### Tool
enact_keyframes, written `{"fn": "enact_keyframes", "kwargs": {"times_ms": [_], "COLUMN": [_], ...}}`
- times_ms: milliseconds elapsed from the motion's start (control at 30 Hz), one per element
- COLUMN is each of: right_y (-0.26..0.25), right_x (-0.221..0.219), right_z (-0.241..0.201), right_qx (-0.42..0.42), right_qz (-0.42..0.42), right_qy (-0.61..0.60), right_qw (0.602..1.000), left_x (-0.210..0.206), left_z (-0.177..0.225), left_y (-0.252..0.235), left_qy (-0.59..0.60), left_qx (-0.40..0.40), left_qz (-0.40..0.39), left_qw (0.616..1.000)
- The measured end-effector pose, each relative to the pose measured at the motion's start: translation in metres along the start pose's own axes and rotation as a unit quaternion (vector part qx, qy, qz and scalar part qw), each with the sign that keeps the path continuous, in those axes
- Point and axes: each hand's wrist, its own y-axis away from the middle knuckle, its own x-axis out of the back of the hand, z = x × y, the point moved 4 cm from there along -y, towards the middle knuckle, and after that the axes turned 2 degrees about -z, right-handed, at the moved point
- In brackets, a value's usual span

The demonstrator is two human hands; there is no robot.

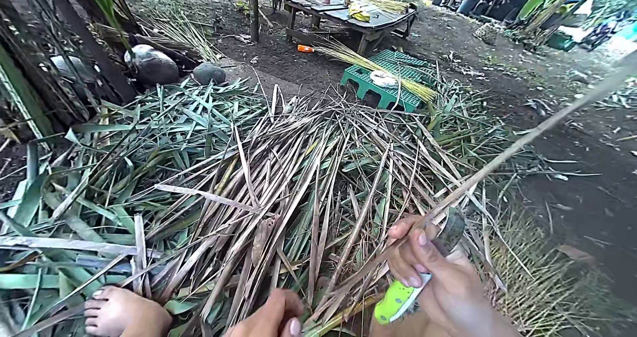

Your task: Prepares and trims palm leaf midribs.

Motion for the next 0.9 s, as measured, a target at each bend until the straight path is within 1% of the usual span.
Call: {"fn": "enact_keyframes", "kwargs": {"times_ms": [100, 233, 300, 367, 500, 667, 733, 800, 833, 867, 900], "right_y": [0.010, 0.022, 0.023, 0.021, 0.021, 0.021, 0.018, 0.014, 0.012, 0.011, 0.012], "right_x": [-0.020, -0.043, -0.047, -0.047, -0.048, -0.049, -0.047, -0.043, -0.040, -0.037, -0.036], "right_z": [0.017, 0.035, 0.036, 0.035, 0.035, 0.032, 0.031, 0.025, 0.021, 0.015, 0.008], "right_qx": [-0.033, -0.083, -0.087, -0.076, -0.046, -0.022, -0.024, -0.025, -0.016, 0.001, 0.027], "right_qz": [-0.003, -0.039, -0.044, -0.048, -0.071, -0.097, -0.108, -0.144, -0.163, -0.177, -0.182], "right_qy": [0.026, 0.033, 0.038, 0.055, 0.092, 0.116, 0.125, 0.190, 0.259, 0.345, 0.433], "right_qw": [0.999, 0.995, 0.995, 0.994, 0.992, 0.988, 0.986, 0.971, 0.952, 0.922, 0.882], "left_x": [0.000, -0.001, 0.001, 0.003, 0.004, 0.002, 0.002, 0.004, 0.006, 0.008, 0.009], "left_z": [0.012, 0.018, 0.018, 0.019, 0.017, 0.017, 0.018, 0.017, 0.016, 0.016, 0.016], "left_y": [-0.004, -0.012, -0.013, -0.012, -0.012, -0.011, -0.011, -0.012, -0.011, -0.011, -0.011], "left_qy": [-0.022, 0.028, 0.040, 0.029, -0.007, 0.032, 0.006, -0.051, -0.076, -0.097, -0.119], "left_qx": [-0.047, -0.120, -0.148, -0.145, -0.131, -0.101, -0.105, -0.118, -0.121, -0.122, -0.120], "left_qz": [0.053, 0.114, 0.141, 0.153, 0.154, 0.126, 0.139, 0.167, 0.181, 0.192, 0.201], "left_qw": [0.997, 0.986, 0.978, 0.977, 0.979, 0.986, 0.985, 0.978, 0.973, 0.969, 0.965]}}
